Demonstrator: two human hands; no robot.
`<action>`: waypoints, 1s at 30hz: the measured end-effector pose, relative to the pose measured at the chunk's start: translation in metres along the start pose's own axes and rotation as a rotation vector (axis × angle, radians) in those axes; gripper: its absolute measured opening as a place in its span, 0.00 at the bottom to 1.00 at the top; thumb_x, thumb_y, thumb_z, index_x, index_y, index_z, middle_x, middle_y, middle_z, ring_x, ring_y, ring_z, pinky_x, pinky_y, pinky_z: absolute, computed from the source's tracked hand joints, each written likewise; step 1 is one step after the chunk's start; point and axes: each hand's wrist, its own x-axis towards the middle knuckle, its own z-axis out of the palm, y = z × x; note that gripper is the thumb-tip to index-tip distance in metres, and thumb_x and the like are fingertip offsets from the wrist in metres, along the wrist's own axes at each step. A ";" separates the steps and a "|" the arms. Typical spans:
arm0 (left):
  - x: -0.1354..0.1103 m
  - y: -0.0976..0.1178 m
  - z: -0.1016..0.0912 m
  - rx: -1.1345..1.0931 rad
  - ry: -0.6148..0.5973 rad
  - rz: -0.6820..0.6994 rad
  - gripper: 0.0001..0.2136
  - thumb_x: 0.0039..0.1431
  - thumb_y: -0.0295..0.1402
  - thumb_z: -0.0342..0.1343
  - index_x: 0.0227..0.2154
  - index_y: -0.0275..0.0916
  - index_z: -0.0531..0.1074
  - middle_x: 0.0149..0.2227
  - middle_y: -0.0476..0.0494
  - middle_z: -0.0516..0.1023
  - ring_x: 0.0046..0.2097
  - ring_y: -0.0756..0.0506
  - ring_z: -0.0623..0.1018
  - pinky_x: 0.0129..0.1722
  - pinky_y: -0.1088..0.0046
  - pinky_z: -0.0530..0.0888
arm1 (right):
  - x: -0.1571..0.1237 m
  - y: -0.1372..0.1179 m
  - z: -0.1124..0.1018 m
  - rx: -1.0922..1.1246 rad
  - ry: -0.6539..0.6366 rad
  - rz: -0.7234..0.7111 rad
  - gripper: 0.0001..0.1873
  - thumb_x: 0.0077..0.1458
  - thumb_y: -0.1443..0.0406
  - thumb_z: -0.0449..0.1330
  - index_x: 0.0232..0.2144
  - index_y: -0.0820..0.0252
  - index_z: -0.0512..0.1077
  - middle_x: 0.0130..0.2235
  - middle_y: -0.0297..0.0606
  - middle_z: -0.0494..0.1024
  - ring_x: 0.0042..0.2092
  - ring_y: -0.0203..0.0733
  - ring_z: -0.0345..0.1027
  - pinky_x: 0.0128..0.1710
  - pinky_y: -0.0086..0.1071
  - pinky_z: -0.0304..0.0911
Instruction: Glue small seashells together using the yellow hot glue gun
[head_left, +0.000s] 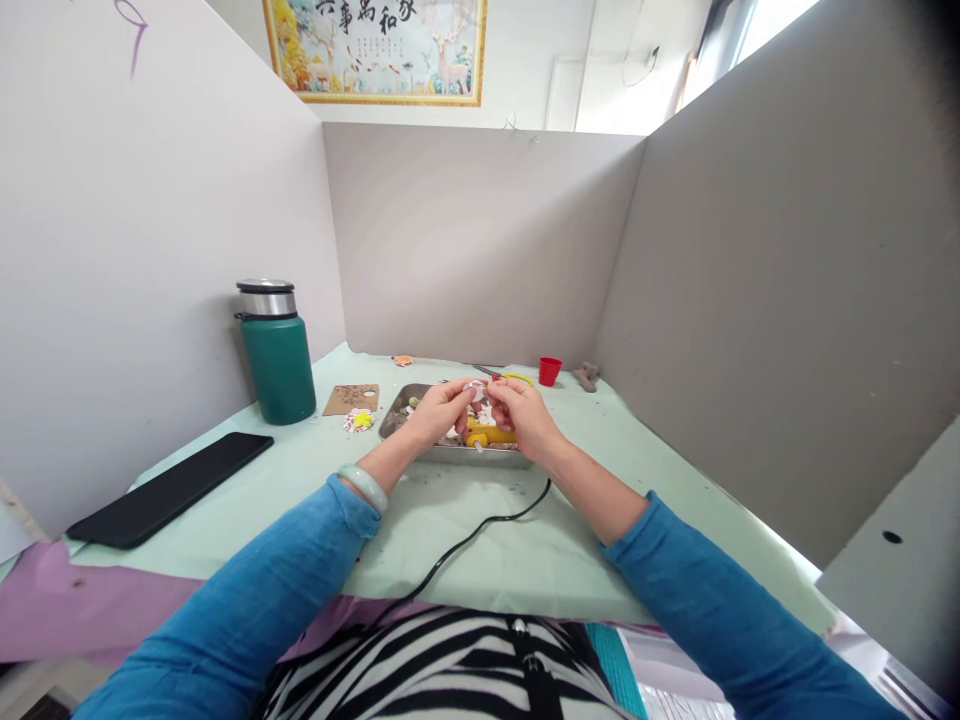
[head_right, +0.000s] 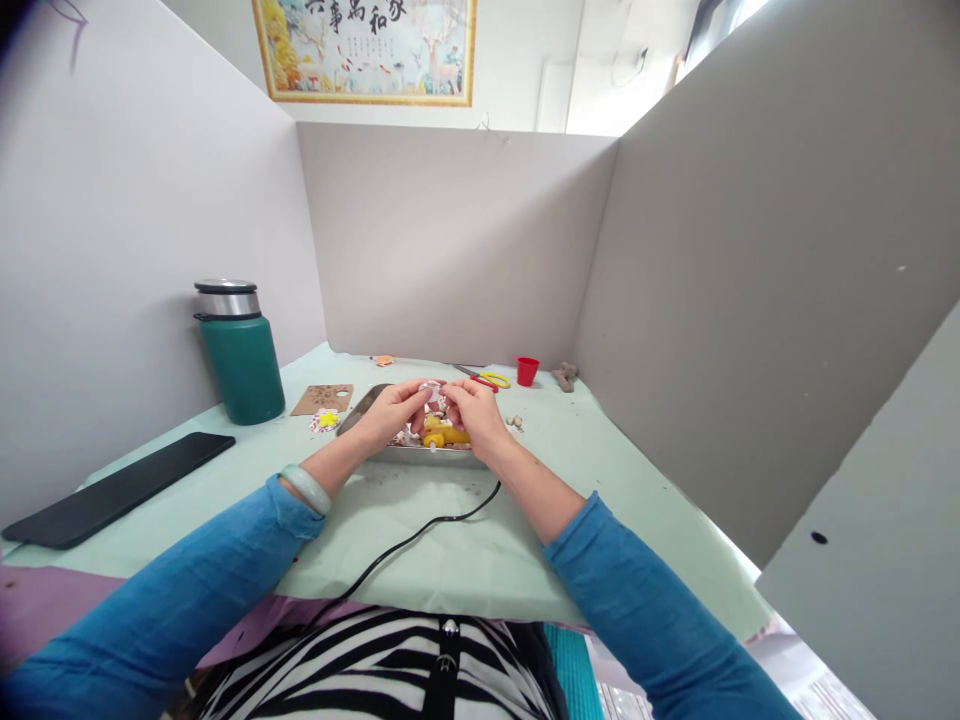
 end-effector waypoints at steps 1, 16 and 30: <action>0.000 0.000 0.000 0.009 0.001 0.004 0.16 0.56 0.40 0.52 0.42 0.35 0.72 0.23 0.51 0.69 0.17 0.56 0.65 0.20 0.79 0.65 | 0.000 0.000 0.000 0.009 -0.004 0.004 0.10 0.39 0.62 0.60 0.20 0.60 0.62 0.16 0.27 0.60 0.16 0.27 0.47 0.15 0.25 0.38; 0.000 -0.002 -0.002 0.075 -0.009 0.023 0.19 0.57 0.43 0.50 0.45 0.34 0.72 0.14 0.55 0.63 0.17 0.53 0.66 0.21 0.78 0.65 | 0.001 0.004 -0.001 0.072 -0.014 0.070 0.08 0.39 0.64 0.59 0.20 0.61 0.63 0.21 0.28 0.64 0.17 0.26 0.50 0.14 0.24 0.40; -0.001 -0.004 -0.002 0.115 0.018 0.068 0.14 0.59 0.43 0.48 0.27 0.37 0.67 0.13 0.55 0.62 0.17 0.54 0.63 0.22 0.80 0.63 | -0.001 0.007 0.000 -0.151 0.017 -0.001 0.11 0.45 0.58 0.57 0.21 0.60 0.64 0.18 0.28 0.61 0.18 0.28 0.49 0.16 0.25 0.42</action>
